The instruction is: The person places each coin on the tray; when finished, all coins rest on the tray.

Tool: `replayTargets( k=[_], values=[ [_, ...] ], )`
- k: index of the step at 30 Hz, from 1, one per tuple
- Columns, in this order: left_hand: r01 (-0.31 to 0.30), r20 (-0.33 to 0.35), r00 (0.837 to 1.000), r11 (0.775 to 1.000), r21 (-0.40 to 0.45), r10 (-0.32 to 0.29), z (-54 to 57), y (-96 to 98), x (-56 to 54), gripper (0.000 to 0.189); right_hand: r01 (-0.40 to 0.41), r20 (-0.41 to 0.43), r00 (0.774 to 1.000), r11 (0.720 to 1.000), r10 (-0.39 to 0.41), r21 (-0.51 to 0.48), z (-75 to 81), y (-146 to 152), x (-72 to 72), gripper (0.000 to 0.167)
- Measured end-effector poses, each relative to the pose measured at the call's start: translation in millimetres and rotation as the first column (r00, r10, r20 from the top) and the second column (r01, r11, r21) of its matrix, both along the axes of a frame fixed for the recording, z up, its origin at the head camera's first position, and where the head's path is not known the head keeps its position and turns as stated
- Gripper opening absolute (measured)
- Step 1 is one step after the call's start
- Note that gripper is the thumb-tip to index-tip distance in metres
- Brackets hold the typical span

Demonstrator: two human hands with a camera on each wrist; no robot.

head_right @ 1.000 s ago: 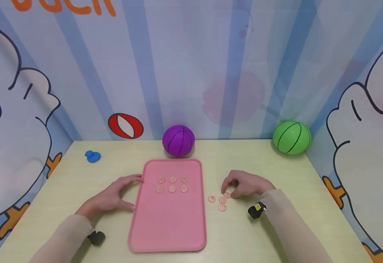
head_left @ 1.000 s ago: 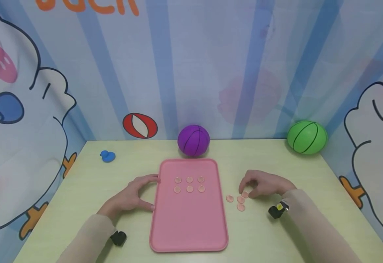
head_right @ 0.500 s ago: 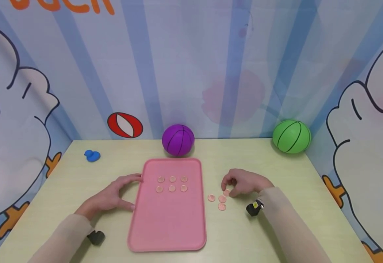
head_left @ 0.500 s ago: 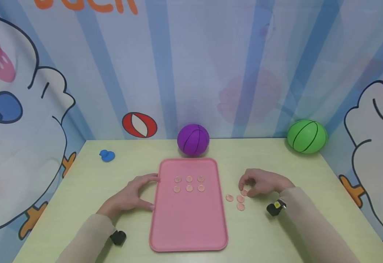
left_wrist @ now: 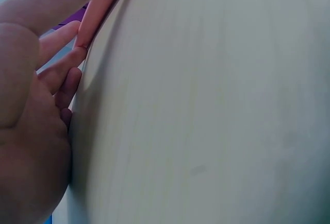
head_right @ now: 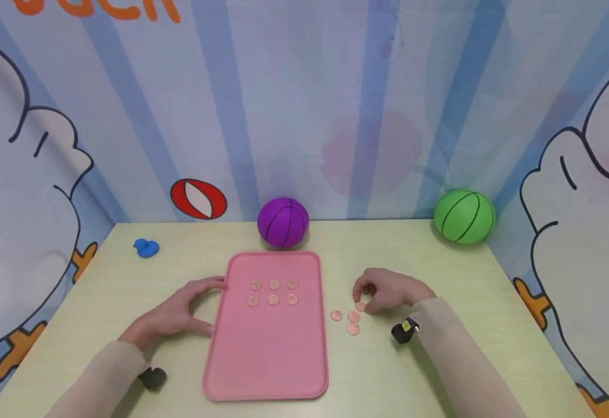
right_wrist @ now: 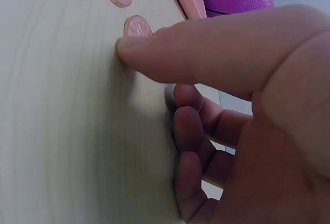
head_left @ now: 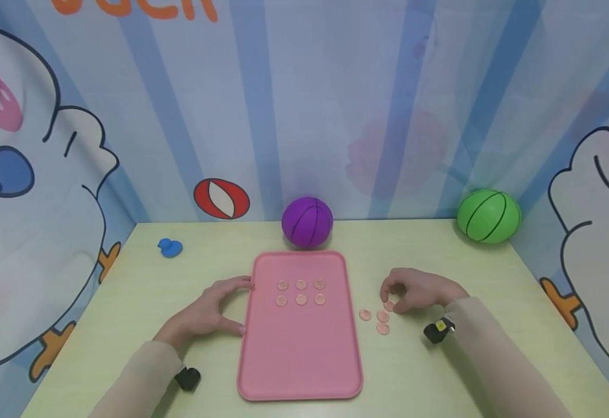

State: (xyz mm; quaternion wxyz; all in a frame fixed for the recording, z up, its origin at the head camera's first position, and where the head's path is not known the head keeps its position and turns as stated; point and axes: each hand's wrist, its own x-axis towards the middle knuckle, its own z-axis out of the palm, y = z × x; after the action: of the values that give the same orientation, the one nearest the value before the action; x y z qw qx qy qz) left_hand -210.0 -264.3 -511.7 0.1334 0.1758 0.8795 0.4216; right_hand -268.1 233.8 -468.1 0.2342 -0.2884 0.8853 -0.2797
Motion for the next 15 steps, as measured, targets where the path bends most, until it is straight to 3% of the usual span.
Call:
replayTargets(
  k=[15],
  values=[
    [0.002, -0.002, 1.000, 1.000, 0.004, -0.002, -0.7, -0.9, 0.2, 0.096, -0.005, -0.032, 0.999, 1.000, 0.004, -0.020, -2.0, 1.5, 1.3, 0.027]
  ],
)
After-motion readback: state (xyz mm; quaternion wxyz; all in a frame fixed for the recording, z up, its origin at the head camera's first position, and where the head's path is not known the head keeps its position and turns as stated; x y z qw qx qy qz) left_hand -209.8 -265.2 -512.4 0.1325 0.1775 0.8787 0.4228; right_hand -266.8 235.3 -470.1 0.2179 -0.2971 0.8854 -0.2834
